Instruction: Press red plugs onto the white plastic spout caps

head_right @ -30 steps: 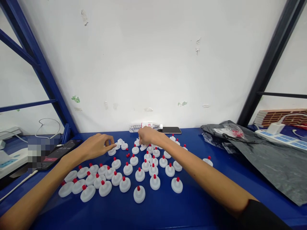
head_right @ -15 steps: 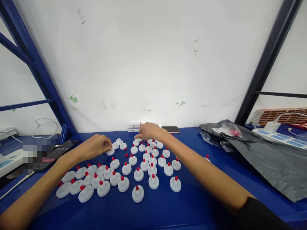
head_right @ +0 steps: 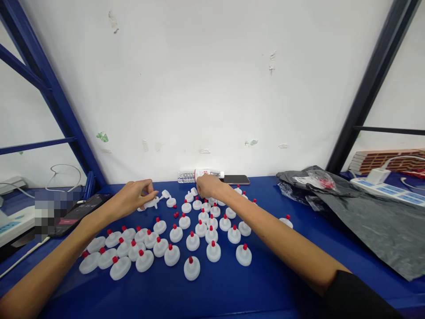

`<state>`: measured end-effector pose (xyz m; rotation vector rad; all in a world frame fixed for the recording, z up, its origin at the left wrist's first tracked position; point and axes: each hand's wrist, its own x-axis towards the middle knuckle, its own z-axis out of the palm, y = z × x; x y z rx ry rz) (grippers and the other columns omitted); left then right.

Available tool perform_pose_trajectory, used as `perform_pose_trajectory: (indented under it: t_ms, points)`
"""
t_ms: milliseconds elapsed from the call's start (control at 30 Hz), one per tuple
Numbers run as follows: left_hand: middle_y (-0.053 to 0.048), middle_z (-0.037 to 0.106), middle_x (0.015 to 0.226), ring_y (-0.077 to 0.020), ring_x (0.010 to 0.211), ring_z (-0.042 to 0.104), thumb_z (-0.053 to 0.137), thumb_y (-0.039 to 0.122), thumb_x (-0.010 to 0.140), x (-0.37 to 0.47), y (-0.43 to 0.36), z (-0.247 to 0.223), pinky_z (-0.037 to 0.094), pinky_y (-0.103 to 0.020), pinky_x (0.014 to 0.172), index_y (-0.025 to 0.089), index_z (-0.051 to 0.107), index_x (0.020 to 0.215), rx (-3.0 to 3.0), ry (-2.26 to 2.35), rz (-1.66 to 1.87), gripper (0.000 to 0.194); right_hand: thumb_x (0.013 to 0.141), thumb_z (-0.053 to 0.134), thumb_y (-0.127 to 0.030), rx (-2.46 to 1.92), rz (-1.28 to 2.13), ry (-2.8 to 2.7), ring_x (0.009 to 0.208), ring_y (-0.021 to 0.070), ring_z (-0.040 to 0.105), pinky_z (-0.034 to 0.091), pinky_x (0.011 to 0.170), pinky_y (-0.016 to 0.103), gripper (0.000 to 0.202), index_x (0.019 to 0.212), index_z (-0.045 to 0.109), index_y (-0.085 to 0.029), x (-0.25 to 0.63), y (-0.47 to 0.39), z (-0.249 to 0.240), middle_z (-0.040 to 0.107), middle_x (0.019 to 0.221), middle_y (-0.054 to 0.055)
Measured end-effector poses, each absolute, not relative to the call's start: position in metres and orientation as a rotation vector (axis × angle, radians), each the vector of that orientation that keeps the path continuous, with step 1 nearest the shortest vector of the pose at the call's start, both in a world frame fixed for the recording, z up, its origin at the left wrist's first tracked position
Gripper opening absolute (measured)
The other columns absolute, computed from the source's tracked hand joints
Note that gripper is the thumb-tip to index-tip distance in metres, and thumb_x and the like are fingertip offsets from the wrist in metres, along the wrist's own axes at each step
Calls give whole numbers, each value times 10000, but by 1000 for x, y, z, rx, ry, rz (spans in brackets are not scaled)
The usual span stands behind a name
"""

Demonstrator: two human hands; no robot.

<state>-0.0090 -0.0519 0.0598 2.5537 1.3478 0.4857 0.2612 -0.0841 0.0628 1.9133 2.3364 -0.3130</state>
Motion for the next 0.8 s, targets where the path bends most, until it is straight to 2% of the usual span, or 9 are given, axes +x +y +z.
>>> perform_pose_trajectory:
  t_ms: [67, 200, 300, 400, 467, 533, 633, 800]
  points:
    - [-11, 700, 731, -189, 571, 643, 487, 545, 914, -6, -53, 60, 442, -291, 556, 238, 506, 792, 2538, 1305, 514, 331, 988, 646, -358, 1911, -319, 2357, 1056, 232, 669, 580, 891, 437, 332, 1259, 635, -168, 262, -83, 61, 654, 1260, 100]
    - [-42, 721, 838, -222, 782, 657, 441, 595, 945, -1, -58, 61, 459, -309, 691, 225, 610, 813, 2558, 1216, 573, 428, 988, 644, -359, 1903, -337, 2429, 1064, 233, 667, 580, 893, 438, 336, 1269, 631, -175, 263, -80, 59, 648, 1274, 99]
    - [-23, 630, 677, -193, 640, 559, 330, 580, 995, 2, -62, 63, 421, -322, 657, 222, 555, 680, 2546, 1212, 593, 528, 991, 641, -361, 1923, -329, 2488, 1058, 231, 667, 581, 892, 438, 333, 1267, 632, -176, 266, -80, 62, 649, 1272, 98]
    - [-4, 524, 625, -178, 597, 483, 288, 539, 1011, 2, -64, 64, 395, -319, 612, 227, 458, 674, 2508, 1232, 653, 489, 993, 638, -364, 1978, -299, 2580, 1042, 225, 672, 581, 888, 433, 315, 1244, 643, -174, 271, -81, 70, 660, 1249, 93]
    - [0, 531, 699, -181, 631, 516, 333, 464, 996, 1, -65, 64, 420, -313, 612, 226, 492, 783, 2463, 1231, 691, 357, 991, 640, -357, 2019, -283, 2682, 1020, 216, 677, 577, 890, 432, 272, 1182, 666, -164, 274, -82, 77, 683, 1194, 84]
    - [-4, 571, 831, -169, 637, 575, 383, 378, 962, 1, -65, 64, 479, -314, 628, 219, 538, 987, 2410, 1193, 704, 224, 980, 652, -328, 2056, -287, 2818, 989, 207, 687, 559, 901, 404, 201, 1059, 710, -152, 274, -83, 83, 724, 1094, 81]
    - [-23, 606, 994, -149, 628, 646, 427, 377, 953, 2, -67, 64, 561, -336, 692, 225, 510, 1270, 2356, 1089, 719, 361, 953, 669, -319, 2101, -361, 3056, 937, 197, 708, 533, 875, 331, 185, 952, 751, -153, 267, -85, 89, 771, 964, 84]
    - [-27, 674, 1154, -152, 675, 682, 630, 448, 897, 9, -72, 64, 594, -327, 693, 295, 493, 1420, 2304, 1016, 805, 562, 934, 674, -383, 2001, -713, 3378, 921, 174, 733, 549, 818, 276, 248, 1027, 754, -168, 244, -94, 91, 795, 976, 75]
